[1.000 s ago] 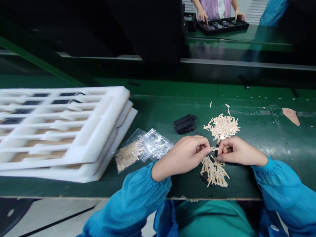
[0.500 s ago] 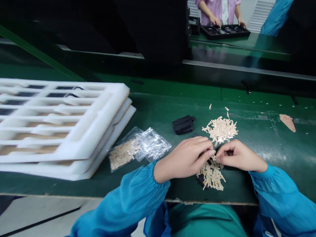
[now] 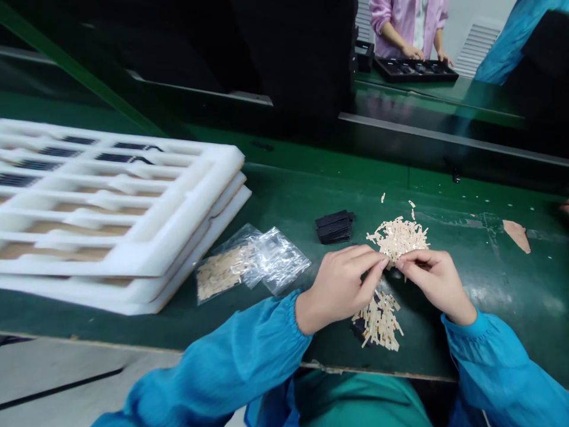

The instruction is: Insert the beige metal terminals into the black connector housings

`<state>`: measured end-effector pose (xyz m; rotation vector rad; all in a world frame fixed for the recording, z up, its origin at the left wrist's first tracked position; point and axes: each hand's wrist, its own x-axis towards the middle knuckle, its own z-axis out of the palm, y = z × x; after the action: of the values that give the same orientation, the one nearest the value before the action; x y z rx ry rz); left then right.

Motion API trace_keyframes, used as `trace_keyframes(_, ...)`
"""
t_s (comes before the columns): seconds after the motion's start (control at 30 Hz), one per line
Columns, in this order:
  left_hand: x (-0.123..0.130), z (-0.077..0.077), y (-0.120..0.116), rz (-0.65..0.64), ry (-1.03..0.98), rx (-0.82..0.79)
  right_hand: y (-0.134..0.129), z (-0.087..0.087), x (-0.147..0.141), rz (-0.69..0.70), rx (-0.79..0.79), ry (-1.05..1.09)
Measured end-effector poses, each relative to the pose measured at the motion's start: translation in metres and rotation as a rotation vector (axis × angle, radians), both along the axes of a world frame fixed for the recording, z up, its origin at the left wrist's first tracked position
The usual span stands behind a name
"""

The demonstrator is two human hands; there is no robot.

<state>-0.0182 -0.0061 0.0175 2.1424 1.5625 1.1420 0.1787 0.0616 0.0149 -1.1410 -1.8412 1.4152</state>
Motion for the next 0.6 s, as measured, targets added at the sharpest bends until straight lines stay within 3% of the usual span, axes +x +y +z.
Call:
trace_keyframes(0.17,0.0024,-0.0056,-0.0007,-0.033,-0.035,0.048,-0.002,-0.0007,-0.0011,-0.046,0.038,-0.024)
trace_keyframes(0.4,0.0029,-0.0064,0.0021,-0.104,-0.093,-0.126,-0.0028,0.0003,0.0014,0.034,0.047,0.0)
trace_keyframes(0.6,0.0011,-0.0051,0.0021,-0.122,0.003,-0.122,-0.0026,0.0035,0.0009,0.092,0.08,-0.021)
